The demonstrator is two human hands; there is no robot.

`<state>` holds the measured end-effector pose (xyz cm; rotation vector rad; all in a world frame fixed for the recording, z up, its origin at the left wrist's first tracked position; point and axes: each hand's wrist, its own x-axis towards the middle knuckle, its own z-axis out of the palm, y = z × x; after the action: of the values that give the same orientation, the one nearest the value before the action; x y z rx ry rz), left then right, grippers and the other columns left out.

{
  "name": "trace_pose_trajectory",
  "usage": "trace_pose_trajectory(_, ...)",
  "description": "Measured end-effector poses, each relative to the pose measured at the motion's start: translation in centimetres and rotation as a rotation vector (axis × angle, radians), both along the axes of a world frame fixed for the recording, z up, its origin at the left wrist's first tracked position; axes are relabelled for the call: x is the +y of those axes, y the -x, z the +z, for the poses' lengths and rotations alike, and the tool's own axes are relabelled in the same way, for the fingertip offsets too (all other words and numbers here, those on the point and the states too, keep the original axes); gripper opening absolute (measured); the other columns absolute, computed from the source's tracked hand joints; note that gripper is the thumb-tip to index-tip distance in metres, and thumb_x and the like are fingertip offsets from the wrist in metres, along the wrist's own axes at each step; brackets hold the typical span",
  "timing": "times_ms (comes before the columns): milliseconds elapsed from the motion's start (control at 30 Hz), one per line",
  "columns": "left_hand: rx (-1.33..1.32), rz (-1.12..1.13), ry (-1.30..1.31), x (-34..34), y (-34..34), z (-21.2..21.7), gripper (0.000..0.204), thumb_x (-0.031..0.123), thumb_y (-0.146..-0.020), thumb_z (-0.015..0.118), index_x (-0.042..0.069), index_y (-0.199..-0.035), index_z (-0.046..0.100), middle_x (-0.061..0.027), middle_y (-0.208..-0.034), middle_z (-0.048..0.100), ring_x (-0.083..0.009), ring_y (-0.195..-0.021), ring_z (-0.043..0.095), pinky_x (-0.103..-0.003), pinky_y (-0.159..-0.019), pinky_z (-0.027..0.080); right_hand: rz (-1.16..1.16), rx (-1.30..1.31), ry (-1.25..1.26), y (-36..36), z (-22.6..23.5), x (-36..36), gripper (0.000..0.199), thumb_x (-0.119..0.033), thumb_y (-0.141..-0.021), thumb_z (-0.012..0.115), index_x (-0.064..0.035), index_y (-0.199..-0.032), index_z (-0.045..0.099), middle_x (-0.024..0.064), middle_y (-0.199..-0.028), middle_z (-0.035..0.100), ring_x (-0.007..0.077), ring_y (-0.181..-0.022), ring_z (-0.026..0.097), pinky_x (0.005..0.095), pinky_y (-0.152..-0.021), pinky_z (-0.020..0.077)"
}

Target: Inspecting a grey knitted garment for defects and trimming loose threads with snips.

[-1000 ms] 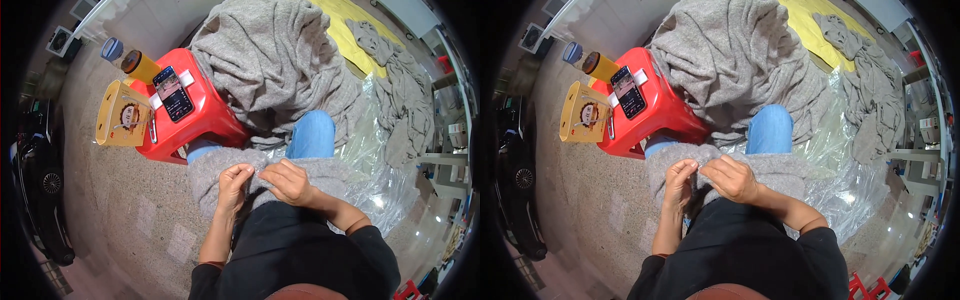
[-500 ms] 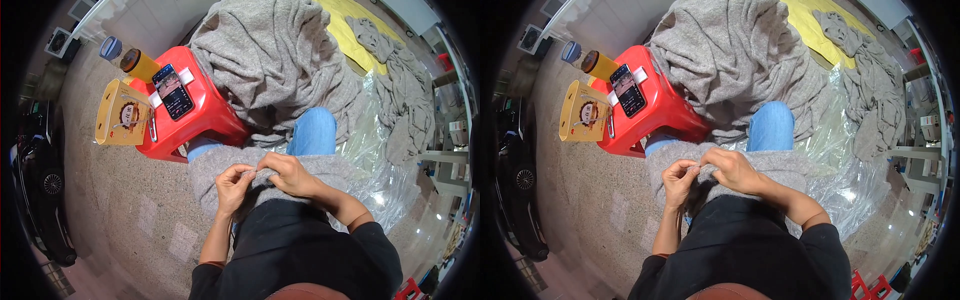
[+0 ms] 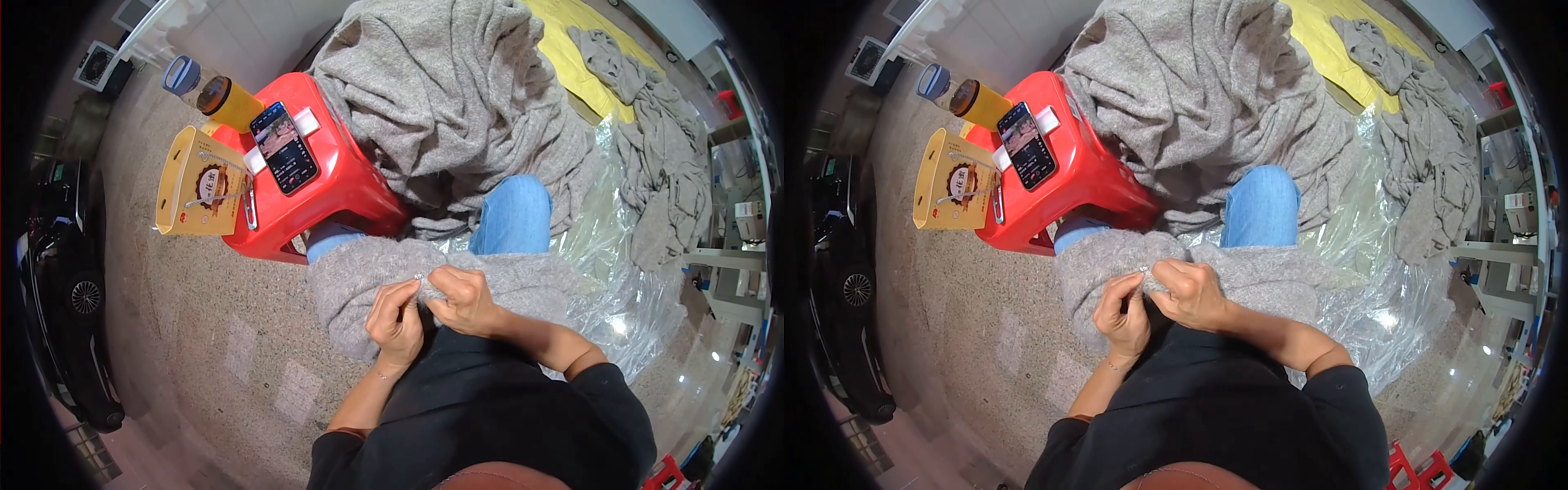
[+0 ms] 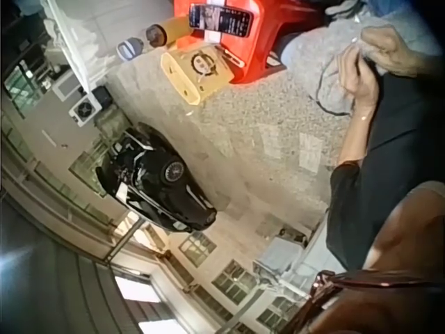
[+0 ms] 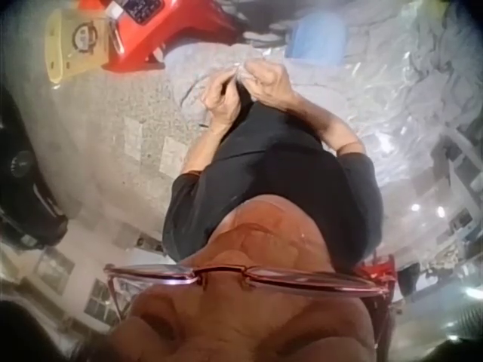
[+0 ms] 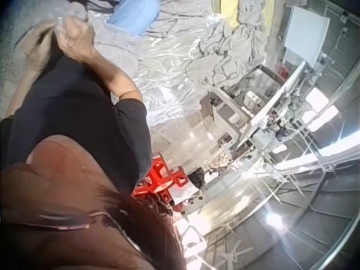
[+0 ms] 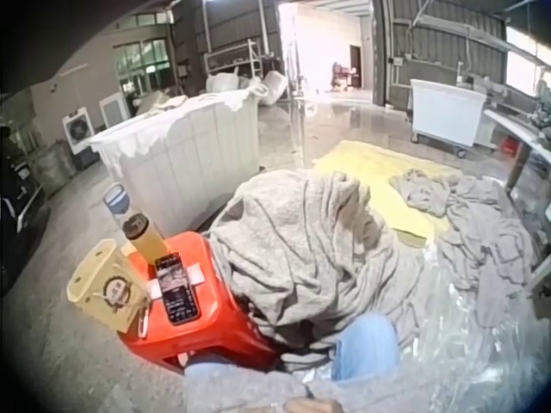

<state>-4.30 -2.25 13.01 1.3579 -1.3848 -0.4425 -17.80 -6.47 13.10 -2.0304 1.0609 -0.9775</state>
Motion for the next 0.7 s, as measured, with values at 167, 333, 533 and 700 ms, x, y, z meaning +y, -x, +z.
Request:
trace_pose_trajectory(167, 1.096, 0.117, -0.591, -1.2, -1.2, 1.0, 0.012, 0.001, -0.085, 0.065, 0.001, -0.097, 0.066, -0.004, -0.087, 0.066, -0.01, -0.072, 0.058, -0.02, -0.066, 0.044, -0.027, 0.009, 0.253, -0.2, -1.2, -0.6, 0.03, 0.0, -0.059, 0.063, 0.0, -0.089, 0.057, 0.012, -0.071, 0.048, 0.03, -0.06, 0.053, 0.0385, -0.053, 0.0437)
trace_pose_trajectory(333, 0.738, -0.341, -0.72, -2.6, -4.2, 0.8, 0.006, 0.001, -0.083, 0.066, 0.002, -0.088, 0.063, 0.0038, -0.077, 0.06, -0.0017, -0.064, 0.049, -0.016, -0.057, 0.038, 0.056, 0.071, 0.235, 0.4, -1.0, -0.4, 0.027, 0.002, -0.061, 0.062, -0.003, -0.086, 0.055, 0.011, -0.075, 0.05, 0.0295, -0.069, 0.056, 0.0368, -0.06, 0.0474)
trace_pose_trajectory(533, 0.374, -0.543, -0.615, -1.4, -2.3, 2.3, 0.011, -0.006, -0.075, 0.065, 0.001, -0.078, 0.058, 0.0003, -0.078, 0.058, -0.0041, -0.068, 0.052, -0.018, -0.058, 0.042, 0.54, 0.531, -0.621, 3.1, 0.7, -3.6, 0.115, -0.022, -0.067, 0.076, -0.0254, -0.15, -0.003, 0.0211, -0.092, 0.063, 0.04, -0.09, 0.061, 0.0461, -0.073, 0.0472)
trace_pose_trajectory(700, 0.165, -0.697, -0.374, -2.7, 0.8, 5.7, 0.02, -0.006, -0.078, 0.064, -0.001, -0.097, 0.062, -0.0071, -0.095, 0.06, -0.01, -0.076, 0.058, -0.021, -0.065, 0.048, 0.194, -0.06, -0.491, 10.7, 2.1, -3.7, 0.04, -0.015, -0.071, 0.069, -0.0062, -0.11, 0.062, 0.014, -0.104, 0.065, 0.0256, -0.098, 0.062, 0.0361, -0.089, 0.0465)
